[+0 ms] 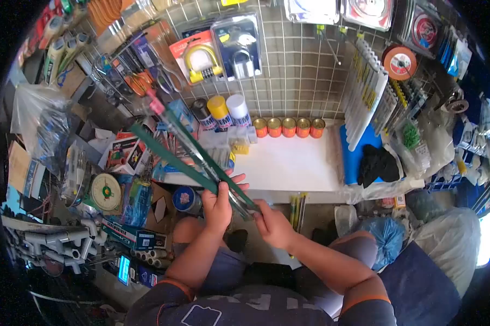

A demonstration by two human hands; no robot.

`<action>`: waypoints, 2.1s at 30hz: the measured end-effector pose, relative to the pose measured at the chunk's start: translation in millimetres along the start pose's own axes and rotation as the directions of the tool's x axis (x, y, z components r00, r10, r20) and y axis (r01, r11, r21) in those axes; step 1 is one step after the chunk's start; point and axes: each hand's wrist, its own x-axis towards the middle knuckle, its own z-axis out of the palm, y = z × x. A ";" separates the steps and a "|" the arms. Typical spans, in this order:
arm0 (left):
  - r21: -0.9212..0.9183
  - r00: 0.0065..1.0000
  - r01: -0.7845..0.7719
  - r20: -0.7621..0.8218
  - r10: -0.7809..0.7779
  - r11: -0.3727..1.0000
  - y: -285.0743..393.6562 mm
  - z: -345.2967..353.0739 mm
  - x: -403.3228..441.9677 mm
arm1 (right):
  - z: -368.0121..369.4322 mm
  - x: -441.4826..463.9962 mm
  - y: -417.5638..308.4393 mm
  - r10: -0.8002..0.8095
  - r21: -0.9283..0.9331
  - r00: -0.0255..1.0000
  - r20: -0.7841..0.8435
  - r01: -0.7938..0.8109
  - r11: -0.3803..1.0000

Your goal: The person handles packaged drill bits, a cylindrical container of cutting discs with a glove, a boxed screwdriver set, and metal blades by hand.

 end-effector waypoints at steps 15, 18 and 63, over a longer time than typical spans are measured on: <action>0.060 0.993 -0.093 -0.068 0.097 0.994 6.4 -24.8 5.8 | -28.0 15.1 -2.9 0.004 0.592 0.985 -0.170 0.099 0.800; 0.066 0.995 -0.086 -0.054 0.089 0.994 6.1 -21.5 3.5 | -28.3 12.7 -11.2 -0.099 0.532 0.990 -0.100 0.138 0.836; 0.074 0.996 -0.092 0.010 0.091 0.993 -2.6 -12.9 -7.3 | -57.9 35.8 -51.2 0.056 0.508 0.997 -0.046 -0.025 0.861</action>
